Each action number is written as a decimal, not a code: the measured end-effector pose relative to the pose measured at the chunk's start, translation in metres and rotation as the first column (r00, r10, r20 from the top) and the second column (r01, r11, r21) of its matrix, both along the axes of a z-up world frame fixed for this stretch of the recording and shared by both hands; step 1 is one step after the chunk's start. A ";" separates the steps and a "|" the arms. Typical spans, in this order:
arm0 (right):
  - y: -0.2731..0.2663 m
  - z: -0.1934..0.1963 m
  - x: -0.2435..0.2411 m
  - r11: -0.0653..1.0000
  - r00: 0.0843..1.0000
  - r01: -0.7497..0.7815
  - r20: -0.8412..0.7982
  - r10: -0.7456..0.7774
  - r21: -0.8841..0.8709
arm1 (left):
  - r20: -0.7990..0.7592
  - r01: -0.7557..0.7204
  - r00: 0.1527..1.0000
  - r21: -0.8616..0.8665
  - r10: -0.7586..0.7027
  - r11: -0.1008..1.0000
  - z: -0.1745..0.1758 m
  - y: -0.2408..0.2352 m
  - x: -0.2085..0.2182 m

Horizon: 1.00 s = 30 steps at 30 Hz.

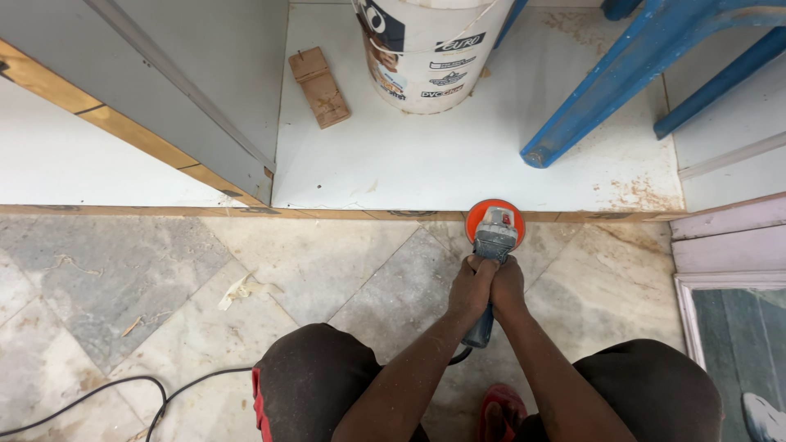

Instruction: The person uses an angle grinder to smooth the floor along the base of a white cabinet. They move the tool steadily along the edge, generating dust as they work.

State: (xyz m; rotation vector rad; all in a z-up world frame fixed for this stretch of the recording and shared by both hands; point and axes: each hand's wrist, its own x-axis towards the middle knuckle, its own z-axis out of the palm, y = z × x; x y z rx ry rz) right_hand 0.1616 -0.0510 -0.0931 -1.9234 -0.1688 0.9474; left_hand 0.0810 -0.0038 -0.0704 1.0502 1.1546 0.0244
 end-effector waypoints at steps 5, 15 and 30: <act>-0.017 -0.004 0.017 0.987 0.997 0.083 -0.014 -0.082 0.141 | 0.005 0.070 0.998 0.029 -0.070 0.997 0.007 -0.008 0.018; 0.023 0.023 -0.021 0.978 0.989 -0.146 0.030 0.143 0.149 | 0.023 -0.171 0.985 0.162 0.169 0.972 0.011 0.007 -0.019; 0.051 0.016 -0.066 0.959 0.960 -0.279 -0.023 0.281 0.050 | -0.080 -0.270 0.959 0.050 0.273 0.962 -0.002 0.023 -0.067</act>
